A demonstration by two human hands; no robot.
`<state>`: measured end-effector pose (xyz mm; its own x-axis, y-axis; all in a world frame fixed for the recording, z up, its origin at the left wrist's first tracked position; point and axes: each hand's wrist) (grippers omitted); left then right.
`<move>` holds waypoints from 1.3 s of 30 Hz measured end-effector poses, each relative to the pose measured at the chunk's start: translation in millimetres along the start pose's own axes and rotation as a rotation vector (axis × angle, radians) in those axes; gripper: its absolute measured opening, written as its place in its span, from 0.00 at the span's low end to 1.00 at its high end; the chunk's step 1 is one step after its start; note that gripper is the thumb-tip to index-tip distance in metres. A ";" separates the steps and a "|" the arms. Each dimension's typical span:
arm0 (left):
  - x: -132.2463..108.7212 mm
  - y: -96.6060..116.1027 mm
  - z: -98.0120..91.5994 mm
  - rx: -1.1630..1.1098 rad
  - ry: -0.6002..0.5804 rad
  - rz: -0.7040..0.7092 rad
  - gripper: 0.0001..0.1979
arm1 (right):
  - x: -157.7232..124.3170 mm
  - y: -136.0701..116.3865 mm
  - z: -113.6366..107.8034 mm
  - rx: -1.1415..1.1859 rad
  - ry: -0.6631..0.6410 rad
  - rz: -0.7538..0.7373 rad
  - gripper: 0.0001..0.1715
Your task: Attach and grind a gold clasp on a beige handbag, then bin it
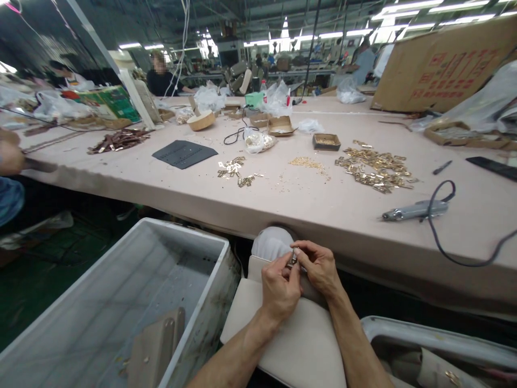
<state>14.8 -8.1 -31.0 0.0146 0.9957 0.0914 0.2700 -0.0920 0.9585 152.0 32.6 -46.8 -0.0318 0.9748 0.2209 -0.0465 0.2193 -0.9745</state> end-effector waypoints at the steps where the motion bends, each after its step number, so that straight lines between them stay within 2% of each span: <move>1: -0.6 0.3 0.5 0.074 0.030 0.042 0.15 | -0.4 1.0 -0.5 -0.004 0.003 -0.011 0.15; 4: -0.4 -0.6 2.2 0.239 0.091 0.117 0.15 | -1.5 3.8 -1.7 -0.002 0.014 -0.032 0.14; 6: 0.3 -1.4 3.1 0.268 0.087 0.120 0.15 | -1.9 5.3 -2.5 -0.002 0.018 -0.038 0.14; 12: 0.9 0.7 3.9 0.163 0.032 0.060 0.14 | -1.7 6.1 -3.9 -0.004 0.024 -0.038 0.14; 21: 1.2 1.2 4.7 0.116 0.047 0.056 0.12 | -2.9 6.4 -3.8 -0.007 0.022 -0.047 0.13; 32: 0.1 1.2 4.7 0.185 0.071 0.063 0.12 | -3.7 -4.1 1.8 -0.164 0.020 -0.257 0.13; 39: 0.6 1.3 5.6 0.173 0.097 0.087 0.12 | -5.1 -5.6 2.3 -0.180 0.012 -0.270 0.12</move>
<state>20.6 -7.6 -31.2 -0.0453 0.9777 0.2053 0.4329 -0.1660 0.8861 150.1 26.3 -42.3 -0.0309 0.8804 0.4733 0.1253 0.4732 -0.8720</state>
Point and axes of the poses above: each hand's wrist, its own x-axis towards the middle knuckle, its own z-axis out of the palm, y = z × x, and after that the axes turned 9 degrees about x, right-handed
